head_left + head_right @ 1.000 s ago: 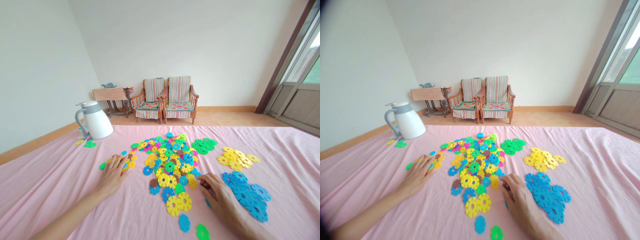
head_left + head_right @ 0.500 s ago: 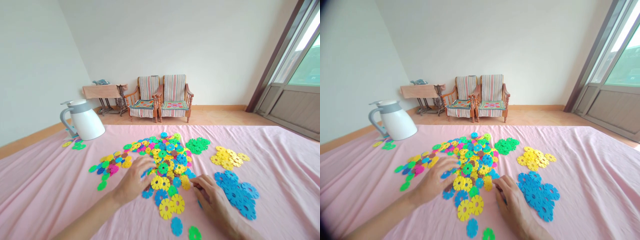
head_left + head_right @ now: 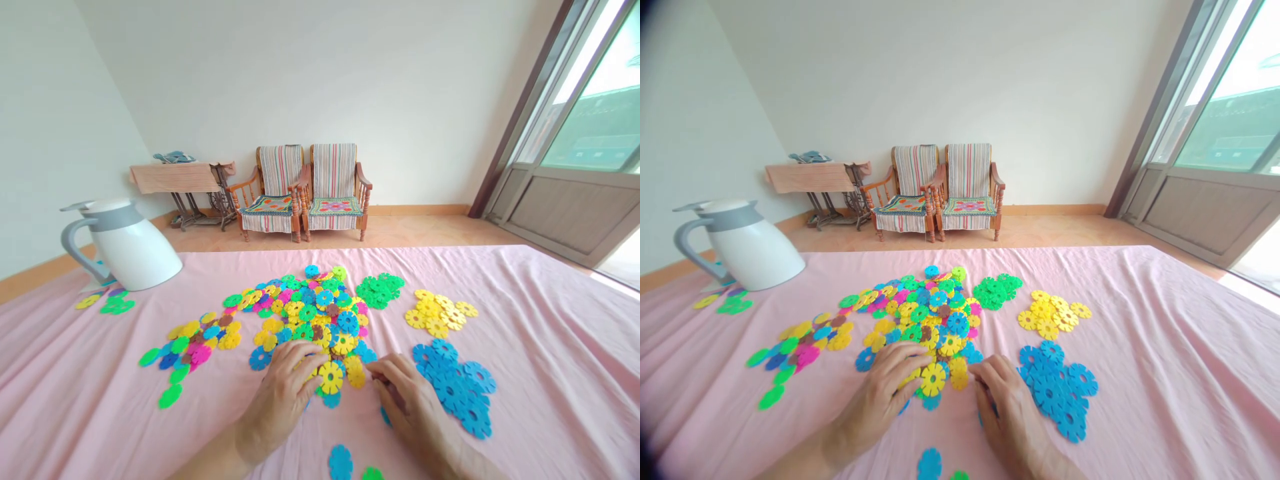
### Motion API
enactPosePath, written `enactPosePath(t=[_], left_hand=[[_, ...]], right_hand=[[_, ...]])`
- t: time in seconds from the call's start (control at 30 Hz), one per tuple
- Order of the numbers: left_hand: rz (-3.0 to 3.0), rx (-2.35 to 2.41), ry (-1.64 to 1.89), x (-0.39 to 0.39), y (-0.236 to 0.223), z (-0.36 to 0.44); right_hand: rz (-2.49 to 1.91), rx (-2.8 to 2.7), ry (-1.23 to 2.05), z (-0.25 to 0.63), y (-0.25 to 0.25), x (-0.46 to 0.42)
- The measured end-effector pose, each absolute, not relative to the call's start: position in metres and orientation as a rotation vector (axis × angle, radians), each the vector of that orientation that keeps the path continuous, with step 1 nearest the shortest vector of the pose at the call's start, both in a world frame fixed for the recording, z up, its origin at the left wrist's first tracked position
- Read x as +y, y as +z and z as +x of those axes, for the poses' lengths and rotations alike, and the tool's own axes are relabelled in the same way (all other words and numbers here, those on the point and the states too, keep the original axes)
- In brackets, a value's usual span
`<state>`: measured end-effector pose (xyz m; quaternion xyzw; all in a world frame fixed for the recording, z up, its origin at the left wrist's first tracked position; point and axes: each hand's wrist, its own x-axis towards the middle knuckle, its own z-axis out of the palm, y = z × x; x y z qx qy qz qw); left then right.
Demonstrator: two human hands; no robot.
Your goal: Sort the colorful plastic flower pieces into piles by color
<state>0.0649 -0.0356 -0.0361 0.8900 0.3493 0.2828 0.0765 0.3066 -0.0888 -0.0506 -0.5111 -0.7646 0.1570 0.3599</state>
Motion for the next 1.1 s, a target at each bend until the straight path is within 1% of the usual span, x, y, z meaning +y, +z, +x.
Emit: enactPosePath(t=[0.1,0.27,0.4,0.53,0.67,0.73,0.8,1.0,1.1], left_hand=[[2.591,1.128,1.021,-0.031,-0.04,0.06],[2.522,1.148,1.088,-0.033,-0.039,0.053],[2.455,1.188,1.151,-0.031,-0.039,0.047],[2.331,1.245,1.164,-0.027,-0.039,0.041],[2.258,1.266,1.161,-0.024,-0.04,0.039],[2.256,1.267,1.17,-0.023,-0.041,0.039],[2.259,1.271,1.187,-0.022,-0.041,0.039],[2.257,1.288,1.208,-0.021,-0.041,0.039],[2.261,1.292,1.209,-0.02,-0.041,0.039]], right_hand=[[-1.316,-1.981,0.381,0.3,-0.046,-0.091],[-1.317,-2.132,0.38,0.274,-0.027,-0.089],[-1.36,-2.261,0.308,0.255,-0.023,-0.079],[-1.362,-2.31,0.156,0.25,-0.031,-0.073],[-1.243,-2.436,-0.086,0.251,-0.036,-0.074],[-1.202,-2.479,-0.15,0.251,-0.037,-0.075],[-1.214,-2.44,-0.13,0.249,-0.038,-0.076],[-1.346,-2.282,0.124,0.247,-0.039,-0.08],[-1.35,-2.276,0.137,0.247,-0.039,-0.081]])
